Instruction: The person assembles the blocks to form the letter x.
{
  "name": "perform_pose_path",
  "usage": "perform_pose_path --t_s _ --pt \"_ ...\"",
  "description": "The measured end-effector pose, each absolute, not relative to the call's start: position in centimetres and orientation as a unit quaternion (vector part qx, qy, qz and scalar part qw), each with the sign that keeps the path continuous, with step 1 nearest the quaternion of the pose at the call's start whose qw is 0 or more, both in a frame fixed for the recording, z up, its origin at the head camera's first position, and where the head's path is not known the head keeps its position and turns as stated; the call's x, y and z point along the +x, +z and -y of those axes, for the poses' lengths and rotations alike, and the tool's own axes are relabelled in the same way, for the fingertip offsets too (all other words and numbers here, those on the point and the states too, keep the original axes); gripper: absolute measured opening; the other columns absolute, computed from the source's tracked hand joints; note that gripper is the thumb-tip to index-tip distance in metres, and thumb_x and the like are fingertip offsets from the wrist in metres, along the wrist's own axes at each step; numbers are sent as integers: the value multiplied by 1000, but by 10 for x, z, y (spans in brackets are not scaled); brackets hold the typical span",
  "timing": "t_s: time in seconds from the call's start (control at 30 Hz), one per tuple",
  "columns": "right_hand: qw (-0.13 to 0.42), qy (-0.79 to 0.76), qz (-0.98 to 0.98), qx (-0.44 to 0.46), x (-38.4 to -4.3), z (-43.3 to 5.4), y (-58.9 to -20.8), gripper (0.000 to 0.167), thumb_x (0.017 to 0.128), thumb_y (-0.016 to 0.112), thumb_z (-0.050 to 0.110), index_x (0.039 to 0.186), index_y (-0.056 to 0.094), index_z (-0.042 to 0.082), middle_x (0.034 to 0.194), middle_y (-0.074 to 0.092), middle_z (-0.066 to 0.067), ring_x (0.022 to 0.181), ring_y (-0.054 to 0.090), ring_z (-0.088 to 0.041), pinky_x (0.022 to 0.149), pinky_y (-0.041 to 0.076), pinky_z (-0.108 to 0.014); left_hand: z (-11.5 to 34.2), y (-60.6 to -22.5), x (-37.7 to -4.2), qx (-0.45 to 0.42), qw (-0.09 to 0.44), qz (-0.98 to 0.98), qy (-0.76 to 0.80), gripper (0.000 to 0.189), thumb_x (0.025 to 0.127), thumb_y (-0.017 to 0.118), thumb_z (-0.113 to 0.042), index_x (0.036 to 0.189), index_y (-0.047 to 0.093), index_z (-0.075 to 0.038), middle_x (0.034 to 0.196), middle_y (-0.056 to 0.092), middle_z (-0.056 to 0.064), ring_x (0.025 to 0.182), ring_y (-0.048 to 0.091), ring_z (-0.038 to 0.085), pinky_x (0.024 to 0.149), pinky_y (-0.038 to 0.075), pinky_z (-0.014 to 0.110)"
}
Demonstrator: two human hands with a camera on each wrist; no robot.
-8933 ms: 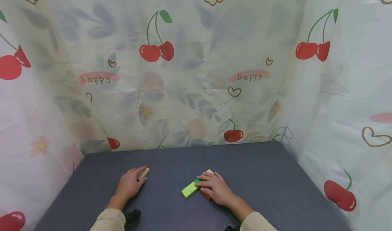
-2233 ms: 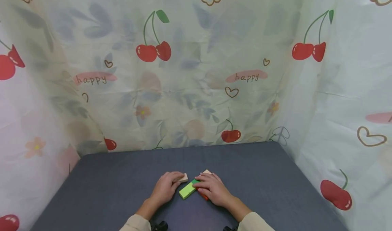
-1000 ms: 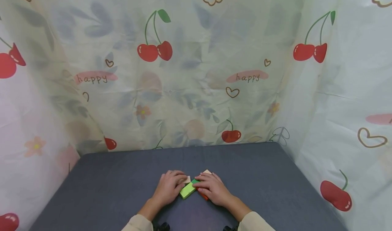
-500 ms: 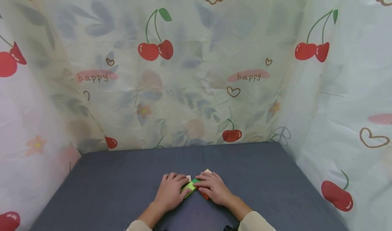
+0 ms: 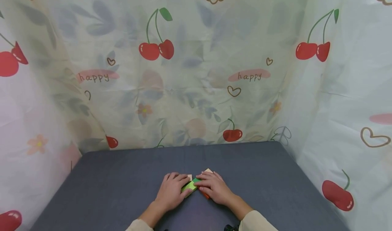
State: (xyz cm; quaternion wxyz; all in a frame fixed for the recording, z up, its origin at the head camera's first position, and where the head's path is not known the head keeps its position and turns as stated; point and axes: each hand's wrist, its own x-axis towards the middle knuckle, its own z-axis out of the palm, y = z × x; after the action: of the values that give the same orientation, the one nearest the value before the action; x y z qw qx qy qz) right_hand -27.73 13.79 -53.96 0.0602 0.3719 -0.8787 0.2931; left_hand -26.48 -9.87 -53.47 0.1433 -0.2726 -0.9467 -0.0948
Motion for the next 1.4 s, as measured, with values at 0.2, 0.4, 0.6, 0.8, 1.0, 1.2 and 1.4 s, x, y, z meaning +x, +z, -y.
perform_pose_path --t_s 0.2,0.4,0.6,0.8,1.0,1.2,1.4 --pt "63 288 881 369 -277 -138 -541 29 98 57 22 124 70 22 135 57 -4 133 41 -32 103 19 -68 98 -536 -264 -275 156 945 -88 49 94 54 -54 130 65 -22 129 61 -4 120 48 27 100 30 53" --pt "60 290 882 366 -277 -138 -541 29 98 57 23 124 70 22 136 57 -4 134 40 -31 104 17 -68 96 -535 -260 -254 172 948 -82 46 93 56 -54 128 67 -25 124 58 2 113 47 28 93 34 54" --pt "56 290 884 363 -277 -137 -540 29 98 58 22 124 70 21 136 57 -3 134 40 -31 105 16 -67 95 -534 -257 -239 156 955 -87 47 93 54 -55 131 64 -28 122 57 2 107 48 26 89 36 52" --pt "54 285 886 363 -277 -137 -538 29 97 59 21 123 70 21 136 57 -3 134 40 -32 105 16 -67 96 -534 -258 -251 139 953 -101 48 95 54 -53 134 61 -26 127 55 2 111 49 27 90 36 52" --pt "46 283 886 364 -277 -137 -537 29 98 58 22 124 70 21 136 57 -3 134 40 -32 105 16 -67 101 -537 -264 -276 123 946 -113 52 96 51 -52 138 58 -22 135 53 3 121 46 29 94 35 54" --pt "44 283 887 362 -277 -137 -537 29 99 56 24 125 69 23 136 56 -3 134 40 -32 104 17 -68 105 -539 -271 -298 109 940 -126 54 96 51 -54 138 58 -21 139 51 3 126 45 29 96 35 56" --pt "49 284 886 363 -277 -137 -537 29 99 56 23 124 69 22 136 57 -3 134 40 -32 104 17 -68 107 -536 -276 -307 75 939 -135 55 96 50 -55 140 55 -22 144 47 2 131 41 28 99 34 56"
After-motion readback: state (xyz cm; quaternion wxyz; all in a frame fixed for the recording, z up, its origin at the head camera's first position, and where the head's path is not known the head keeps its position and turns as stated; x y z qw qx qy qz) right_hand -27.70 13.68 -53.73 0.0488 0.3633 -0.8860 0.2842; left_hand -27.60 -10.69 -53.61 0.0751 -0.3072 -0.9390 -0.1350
